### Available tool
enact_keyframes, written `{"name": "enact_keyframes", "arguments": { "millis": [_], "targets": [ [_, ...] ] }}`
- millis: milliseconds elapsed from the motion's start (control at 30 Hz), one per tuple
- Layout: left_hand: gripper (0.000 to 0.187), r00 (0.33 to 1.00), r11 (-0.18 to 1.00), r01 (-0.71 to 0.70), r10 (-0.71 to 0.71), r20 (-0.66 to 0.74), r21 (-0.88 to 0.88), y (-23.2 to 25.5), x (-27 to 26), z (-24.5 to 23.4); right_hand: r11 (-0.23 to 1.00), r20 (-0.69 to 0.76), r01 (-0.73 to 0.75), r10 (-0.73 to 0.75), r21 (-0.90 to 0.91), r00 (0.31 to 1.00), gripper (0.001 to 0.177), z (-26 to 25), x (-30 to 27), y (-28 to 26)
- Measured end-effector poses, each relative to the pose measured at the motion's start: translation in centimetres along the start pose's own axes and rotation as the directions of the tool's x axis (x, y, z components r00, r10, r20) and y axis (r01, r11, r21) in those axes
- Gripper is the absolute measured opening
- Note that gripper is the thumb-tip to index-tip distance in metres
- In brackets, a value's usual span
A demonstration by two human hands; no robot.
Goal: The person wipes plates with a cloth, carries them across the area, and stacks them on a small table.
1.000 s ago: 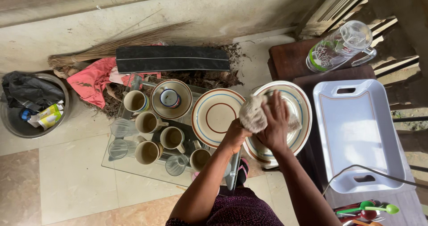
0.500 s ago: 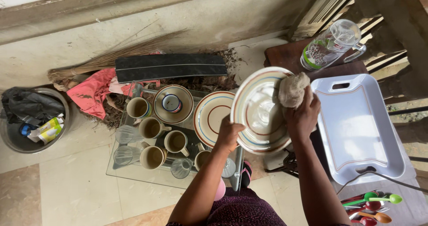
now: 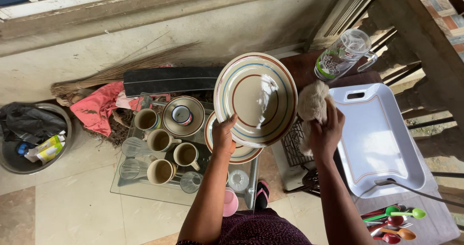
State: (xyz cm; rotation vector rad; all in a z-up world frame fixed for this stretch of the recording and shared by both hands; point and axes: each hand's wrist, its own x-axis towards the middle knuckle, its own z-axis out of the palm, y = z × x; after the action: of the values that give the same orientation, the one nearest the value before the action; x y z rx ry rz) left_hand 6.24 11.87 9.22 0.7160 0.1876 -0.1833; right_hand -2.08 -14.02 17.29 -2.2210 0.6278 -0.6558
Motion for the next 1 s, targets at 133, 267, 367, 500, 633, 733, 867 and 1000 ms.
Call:
{"name": "enact_keyframes", "arguments": {
  "millis": [133,267,367,500,633,733,867,1000],
  "targets": [
    [0.046,0.999,1.0,0.0,0.0,-0.042,0.009,0.1,-1.1,1.3,0.957,-0.051,0.263,-0.259,0.121,0.965,0.069,2.0,1.5,-3.4],
    [0.058,0.995,0.996,0.064,-0.059,-0.078,0.057,-1.6,-1.2,1.2,0.957,0.055,0.287,-0.289,0.052,0.956,0.081,4.8,2.3,-6.8],
    [0.065,0.999,0.997,0.033,-0.033,-0.009,0.067,-3.2,-1.7,1.0,0.855,0.249,0.452,-0.394,-0.254,0.885,0.099,6.6,2.2,-8.2],
    [0.076,0.994,0.995,0.07,-0.075,0.079,0.064,-1.7,-1.6,1.4,0.742,0.301,0.67,-0.634,-0.024,0.713,0.083,6.5,0.9,-8.2],
    [0.085,0.999,0.999,-0.001,-0.001,0.047,0.033,-1.5,-1.6,2.0,0.66,0.398,0.737,-0.721,0.147,0.567,0.081,6.1,-2.9,-8.6],
    [0.085,0.999,0.997,-0.022,0.025,0.036,-0.076,-1.4,-1.4,2.1,0.686,0.438,0.673,-0.713,0.276,0.547,0.067,4.4,-4.6,-7.8],
    [0.084,0.993,0.998,-0.035,0.029,-0.113,-0.05,-0.5,-1.4,2.0,0.651,0.396,0.692,-0.751,0.312,0.528,0.046,2.4,-5.2,-4.8],
    [0.085,0.989,0.987,-0.146,0.145,0.008,0.07,0.5,-1.8,2.3,0.687,0.281,0.686,-0.726,0.241,0.628,0.042,2.0,-3.5,-1.5]
  ]
}}
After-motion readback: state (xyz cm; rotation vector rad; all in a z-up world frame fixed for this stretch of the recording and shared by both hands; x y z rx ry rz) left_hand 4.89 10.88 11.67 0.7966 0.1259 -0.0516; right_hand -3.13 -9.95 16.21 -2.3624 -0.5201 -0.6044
